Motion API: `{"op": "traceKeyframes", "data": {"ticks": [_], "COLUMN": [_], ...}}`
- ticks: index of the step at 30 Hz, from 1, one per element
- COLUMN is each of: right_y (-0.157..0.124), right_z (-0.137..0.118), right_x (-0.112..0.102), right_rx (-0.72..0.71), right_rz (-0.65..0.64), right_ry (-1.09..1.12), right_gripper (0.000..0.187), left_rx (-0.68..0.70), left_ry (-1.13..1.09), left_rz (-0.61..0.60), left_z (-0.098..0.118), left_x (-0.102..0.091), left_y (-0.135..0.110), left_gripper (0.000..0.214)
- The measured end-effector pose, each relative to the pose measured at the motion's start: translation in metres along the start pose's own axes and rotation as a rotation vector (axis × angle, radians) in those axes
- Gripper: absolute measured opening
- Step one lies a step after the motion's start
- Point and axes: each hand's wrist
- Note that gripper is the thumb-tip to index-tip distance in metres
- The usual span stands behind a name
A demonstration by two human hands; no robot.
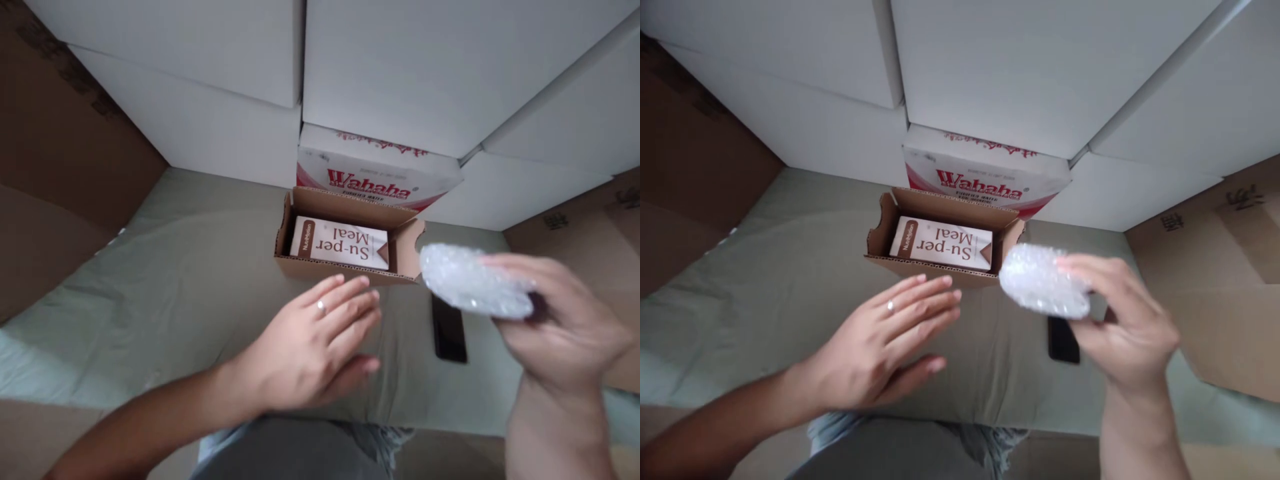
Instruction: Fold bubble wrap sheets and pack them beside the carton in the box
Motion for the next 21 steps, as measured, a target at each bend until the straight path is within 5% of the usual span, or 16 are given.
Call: {"op": "traceKeyframes", "data": {"ticks": [2, 6, 11, 21], "right_y": [0.033, 0.071, 0.072, 0.081], "right_z": [0.011, 0.022, 0.03, 0.01], "right_x": [-0.003, 0.007, 0.014, 0.035], "right_rx": [-0.084, -0.257, -0.37, -0.25], "right_rz": [-0.046, -0.373, -0.593, -0.988], "right_ry": [-0.102, -0.243, -0.563, -0.73], "right_gripper": [0.032, 0.03, 0.029, 0.028], "left_rx": [-0.072, -0.171, -0.222, -0.311], "left_ry": [0.049, 0.063, 0.187, 0.223], "left_rz": [-0.027, -0.105, -0.178, -0.321], "left_z": [-0.01, -0.028, -0.04, -0.033], "left_x": [-0.01, -0.012, -0.009, -0.025], "left_y": [0.03, 0.067, 0.064, 0.06], "left_gripper": [0.048, 0.077, 0.087, 0.086]}}
Point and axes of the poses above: each hand's wrist, its own y-axis towards the middle knuckle, its own x-axis out of the palm, z = x × y, and after that the axes turned 11 degrees about -z, right-handed
